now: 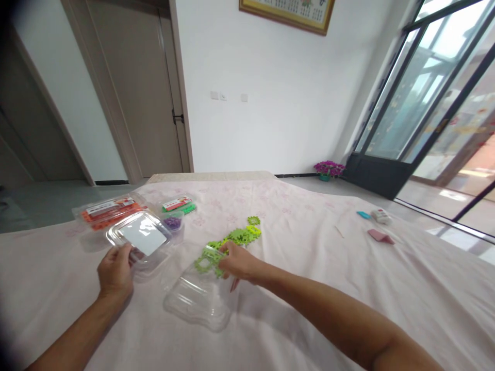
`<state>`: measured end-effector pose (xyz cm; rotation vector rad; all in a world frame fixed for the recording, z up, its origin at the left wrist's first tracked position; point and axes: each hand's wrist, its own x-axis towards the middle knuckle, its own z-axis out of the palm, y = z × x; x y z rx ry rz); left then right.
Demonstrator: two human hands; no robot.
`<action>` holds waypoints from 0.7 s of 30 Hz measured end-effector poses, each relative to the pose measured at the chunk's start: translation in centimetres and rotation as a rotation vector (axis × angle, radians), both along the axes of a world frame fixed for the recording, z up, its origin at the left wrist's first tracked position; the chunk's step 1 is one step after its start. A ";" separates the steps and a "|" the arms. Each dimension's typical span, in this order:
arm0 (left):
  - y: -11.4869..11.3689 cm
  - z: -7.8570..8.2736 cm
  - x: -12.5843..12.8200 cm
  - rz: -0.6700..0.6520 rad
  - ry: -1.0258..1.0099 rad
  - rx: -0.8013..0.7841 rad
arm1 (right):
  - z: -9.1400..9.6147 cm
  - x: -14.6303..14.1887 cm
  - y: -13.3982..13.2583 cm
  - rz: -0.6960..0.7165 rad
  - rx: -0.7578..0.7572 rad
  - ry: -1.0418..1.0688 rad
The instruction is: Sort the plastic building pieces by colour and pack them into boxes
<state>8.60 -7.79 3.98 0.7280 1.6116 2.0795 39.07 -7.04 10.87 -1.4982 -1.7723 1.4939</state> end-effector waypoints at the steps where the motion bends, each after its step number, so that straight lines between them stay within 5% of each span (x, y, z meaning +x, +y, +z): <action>1: -0.1 -0.1 -0.1 0.000 0.016 -0.013 | -0.2 -0.5 0.0 0.026 0.045 -0.074; 11: -0.5 -1.7 -0.3 -0.173 0.192 -0.074 | 0.0 0.8 5.8 -0.161 0.349 -0.531; 15: -0.5 -1.8 -0.2 -0.259 0.140 -0.056 | 0.3 3.0 8.0 -0.284 0.305 -0.544; 21: -1.2 1.0 -1.5 -0.786 0.019 -0.220 | 1.7 4.7 9.3 -0.284 0.165 -0.390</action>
